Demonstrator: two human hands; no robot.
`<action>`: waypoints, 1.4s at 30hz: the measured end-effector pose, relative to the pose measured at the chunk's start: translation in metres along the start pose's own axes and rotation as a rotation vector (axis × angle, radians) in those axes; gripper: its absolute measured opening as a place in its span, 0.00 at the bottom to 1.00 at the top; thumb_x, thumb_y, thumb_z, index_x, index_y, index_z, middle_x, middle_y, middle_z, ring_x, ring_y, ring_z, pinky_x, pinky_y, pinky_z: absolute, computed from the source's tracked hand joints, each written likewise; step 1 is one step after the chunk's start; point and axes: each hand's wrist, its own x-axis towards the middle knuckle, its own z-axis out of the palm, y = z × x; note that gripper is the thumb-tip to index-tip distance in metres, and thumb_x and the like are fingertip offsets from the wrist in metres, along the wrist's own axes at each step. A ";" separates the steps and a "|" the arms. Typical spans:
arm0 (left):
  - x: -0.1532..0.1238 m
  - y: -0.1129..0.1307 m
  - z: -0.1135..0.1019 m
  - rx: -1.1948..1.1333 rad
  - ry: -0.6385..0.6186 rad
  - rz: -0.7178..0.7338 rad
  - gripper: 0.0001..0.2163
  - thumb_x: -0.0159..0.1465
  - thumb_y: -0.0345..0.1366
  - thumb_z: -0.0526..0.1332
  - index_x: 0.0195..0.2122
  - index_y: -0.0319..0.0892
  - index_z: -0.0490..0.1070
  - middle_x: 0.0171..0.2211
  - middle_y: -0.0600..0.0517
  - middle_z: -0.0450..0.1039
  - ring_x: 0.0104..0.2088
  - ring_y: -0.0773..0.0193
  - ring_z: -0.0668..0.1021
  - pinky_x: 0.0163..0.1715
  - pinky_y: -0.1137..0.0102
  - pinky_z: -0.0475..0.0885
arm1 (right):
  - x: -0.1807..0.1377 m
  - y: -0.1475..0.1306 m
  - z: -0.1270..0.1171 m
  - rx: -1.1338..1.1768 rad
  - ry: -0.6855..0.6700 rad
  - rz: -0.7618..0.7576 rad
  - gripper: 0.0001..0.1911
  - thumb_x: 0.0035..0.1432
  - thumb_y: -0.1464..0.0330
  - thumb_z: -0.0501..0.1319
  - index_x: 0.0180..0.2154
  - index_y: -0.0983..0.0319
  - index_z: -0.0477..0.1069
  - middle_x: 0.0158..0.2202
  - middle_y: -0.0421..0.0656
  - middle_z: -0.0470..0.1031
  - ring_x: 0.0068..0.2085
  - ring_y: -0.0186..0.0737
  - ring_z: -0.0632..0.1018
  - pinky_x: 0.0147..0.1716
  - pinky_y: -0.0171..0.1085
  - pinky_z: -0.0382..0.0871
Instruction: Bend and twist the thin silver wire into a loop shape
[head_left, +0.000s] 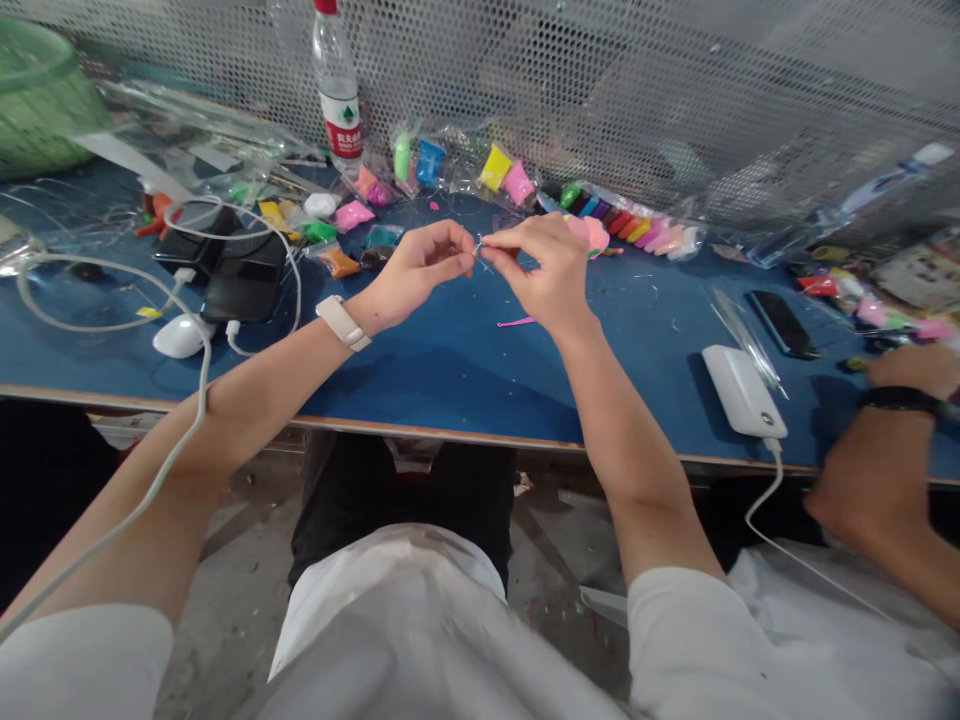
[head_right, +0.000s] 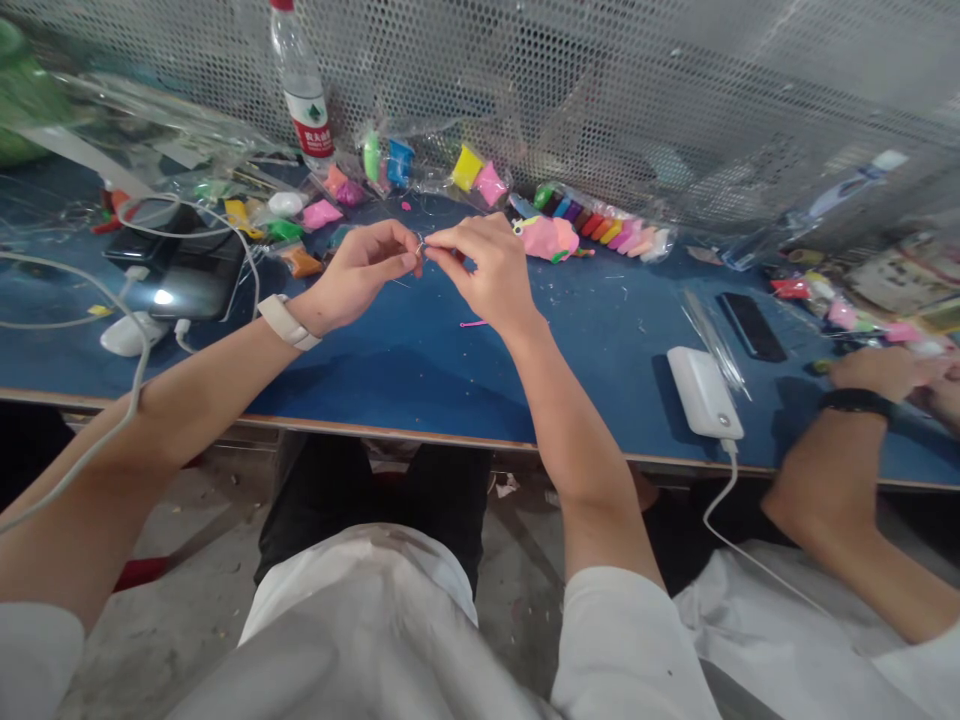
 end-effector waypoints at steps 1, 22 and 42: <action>0.000 0.000 0.002 -0.037 -0.005 -0.016 0.25 0.64 0.63 0.76 0.39 0.45 0.74 0.36 0.51 0.77 0.37 0.64 0.81 0.44 0.65 0.81 | 0.000 0.001 0.000 -0.013 0.011 -0.006 0.17 0.73 0.47 0.66 0.43 0.51 0.84 0.38 0.40 0.86 0.43 0.50 0.86 0.67 0.66 0.75; -0.003 0.003 -0.002 -0.243 -0.129 -0.193 0.27 0.58 0.59 0.82 0.35 0.43 0.72 0.29 0.55 0.75 0.31 0.65 0.84 0.53 0.54 0.90 | -0.004 0.010 0.006 -0.061 -0.101 -0.075 0.19 0.76 0.45 0.60 0.43 0.49 0.82 0.41 0.41 0.84 0.49 0.52 0.85 0.65 0.66 0.73; -0.004 0.006 -0.001 -0.288 -0.182 -0.199 0.29 0.54 0.59 0.84 0.34 0.44 0.71 0.25 0.58 0.71 0.29 0.67 0.82 0.51 0.55 0.91 | -0.002 -0.008 0.001 -0.152 -0.172 -0.178 0.22 0.83 0.51 0.50 0.45 0.51 0.78 0.53 0.40 0.85 0.49 0.43 0.83 0.58 0.51 0.74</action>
